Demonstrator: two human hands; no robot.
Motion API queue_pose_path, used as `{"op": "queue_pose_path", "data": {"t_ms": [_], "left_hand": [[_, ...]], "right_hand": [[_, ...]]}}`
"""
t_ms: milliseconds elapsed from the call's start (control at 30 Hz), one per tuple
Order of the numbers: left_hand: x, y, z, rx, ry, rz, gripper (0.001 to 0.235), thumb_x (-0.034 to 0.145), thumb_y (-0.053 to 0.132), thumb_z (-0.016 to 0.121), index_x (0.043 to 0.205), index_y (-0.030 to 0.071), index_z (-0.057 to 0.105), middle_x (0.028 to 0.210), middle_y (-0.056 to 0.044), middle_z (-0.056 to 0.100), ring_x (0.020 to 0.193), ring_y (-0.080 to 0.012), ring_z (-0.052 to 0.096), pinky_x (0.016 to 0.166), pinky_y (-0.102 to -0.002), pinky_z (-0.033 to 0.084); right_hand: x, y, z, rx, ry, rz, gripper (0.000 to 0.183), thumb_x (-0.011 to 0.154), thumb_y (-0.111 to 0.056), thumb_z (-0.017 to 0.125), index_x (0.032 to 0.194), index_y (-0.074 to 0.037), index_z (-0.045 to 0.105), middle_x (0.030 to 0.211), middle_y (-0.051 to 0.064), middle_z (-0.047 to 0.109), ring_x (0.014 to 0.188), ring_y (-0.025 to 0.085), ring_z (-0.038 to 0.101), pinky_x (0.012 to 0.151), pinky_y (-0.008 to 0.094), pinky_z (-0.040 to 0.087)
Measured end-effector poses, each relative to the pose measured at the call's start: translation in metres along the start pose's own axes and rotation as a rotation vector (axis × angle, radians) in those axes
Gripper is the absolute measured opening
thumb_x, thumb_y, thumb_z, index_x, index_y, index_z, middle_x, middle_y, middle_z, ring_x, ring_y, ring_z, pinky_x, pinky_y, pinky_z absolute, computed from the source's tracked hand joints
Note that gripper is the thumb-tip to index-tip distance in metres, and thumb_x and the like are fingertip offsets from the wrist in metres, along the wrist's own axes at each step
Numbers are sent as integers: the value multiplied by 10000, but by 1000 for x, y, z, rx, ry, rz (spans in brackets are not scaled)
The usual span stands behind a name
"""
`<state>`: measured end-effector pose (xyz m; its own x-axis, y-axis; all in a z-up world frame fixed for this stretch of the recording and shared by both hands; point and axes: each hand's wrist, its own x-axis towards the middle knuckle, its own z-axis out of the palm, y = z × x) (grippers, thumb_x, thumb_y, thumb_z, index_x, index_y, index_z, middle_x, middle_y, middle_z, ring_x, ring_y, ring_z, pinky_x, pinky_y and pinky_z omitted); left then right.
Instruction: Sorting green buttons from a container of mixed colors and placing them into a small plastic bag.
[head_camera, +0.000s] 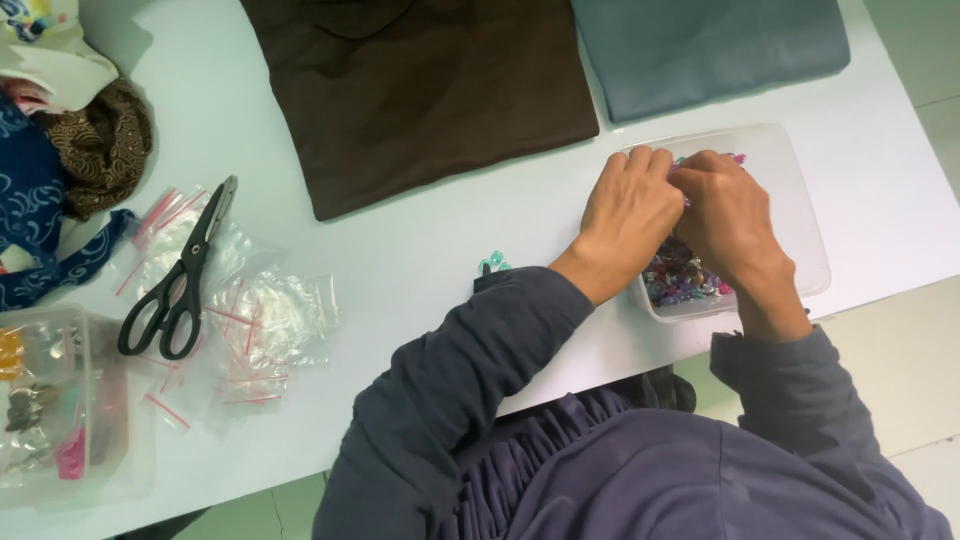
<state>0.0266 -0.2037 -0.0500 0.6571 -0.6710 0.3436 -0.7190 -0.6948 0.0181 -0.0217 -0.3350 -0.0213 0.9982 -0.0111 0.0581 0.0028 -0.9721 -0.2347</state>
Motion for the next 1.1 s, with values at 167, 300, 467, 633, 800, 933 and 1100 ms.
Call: {"op": "queue_pose_path", "data": {"t_ms": [167, 300, 467, 633, 800, 933, 1100], "left_hand": [[-1, -7, -14, -82, -46, 17, 82, 763, 102, 813, 731, 114, 739, 869, -65, 594, 841, -192, 502, 732, -390, 361], [-1, -13, -14, -101, -67, 39, 82, 771, 79, 794, 719, 111, 740, 886, -86, 606, 833, -191, 464, 719, -386, 329], [-1, -19, 3, -213, 14, 25, 85, 746, 37, 787, 702, 69, 722, 878, -98, 578, 816, -216, 477, 688, -387, 363], [-10, -39, -15, -362, 105, 19, 66, 754, -12, 757, 767, 45, 726, 886, -92, 535, 833, -256, 492, 679, -400, 395], [-55, -71, -77, -570, 129, -30, 127, 917, 21, 614, 942, 77, 726, 987, -83, 557, 942, -295, 541, 756, -400, 455], [-102, -103, -117, -646, 18, -91, 132, 970, 93, 609, 1045, 112, 716, 992, -58, 607, 928, -285, 597, 773, -401, 466], [-150, -129, -111, -726, -259, -326, 197, 942, 45, 659, 1131, 43, 713, 1044, -128, 672, 1034, -297, 684, 840, -385, 537]], "right_hand": [[-1, 12, 34, -231, 13, -39, 137, 847, -120, 773, 970, -164, 813, 1052, 45, 722, 974, 256, 693, 775, 403, 582], [-2, 16, 39, -284, 12, -82, 105, 859, -175, 778, 957, -198, 810, 1031, 10, 728, 957, 214, 683, 727, 346, 546], [-6, 7, 23, -322, 67, -88, 113, 863, -236, 803, 967, -193, 803, 1043, -1, 731, 991, 191, 684, 728, 320, 518], [-14, -17, -3, -135, 189, -76, 137, 1024, -305, 778, 1016, -169, 795, 1038, 19, 717, 957, 182, 666, 783, 317, 516], [-24, -63, -17, 106, 359, -243, 92, 1015, -184, 792, 1062, -106, 776, 1088, 68, 689, 868, 217, 646, 748, 372, 520], [-30, -113, -10, 276, 343, -311, 96, 973, -112, 802, 1053, -70, 773, 1089, 101, 692, 847, 227, 647, 744, 361, 548], [-28, -148, 43, 500, 107, -275, 119, 927, -40, 754, 1045, -27, 760, 1029, 120, 676, 779, 240, 719, 594, 317, 587]]}}
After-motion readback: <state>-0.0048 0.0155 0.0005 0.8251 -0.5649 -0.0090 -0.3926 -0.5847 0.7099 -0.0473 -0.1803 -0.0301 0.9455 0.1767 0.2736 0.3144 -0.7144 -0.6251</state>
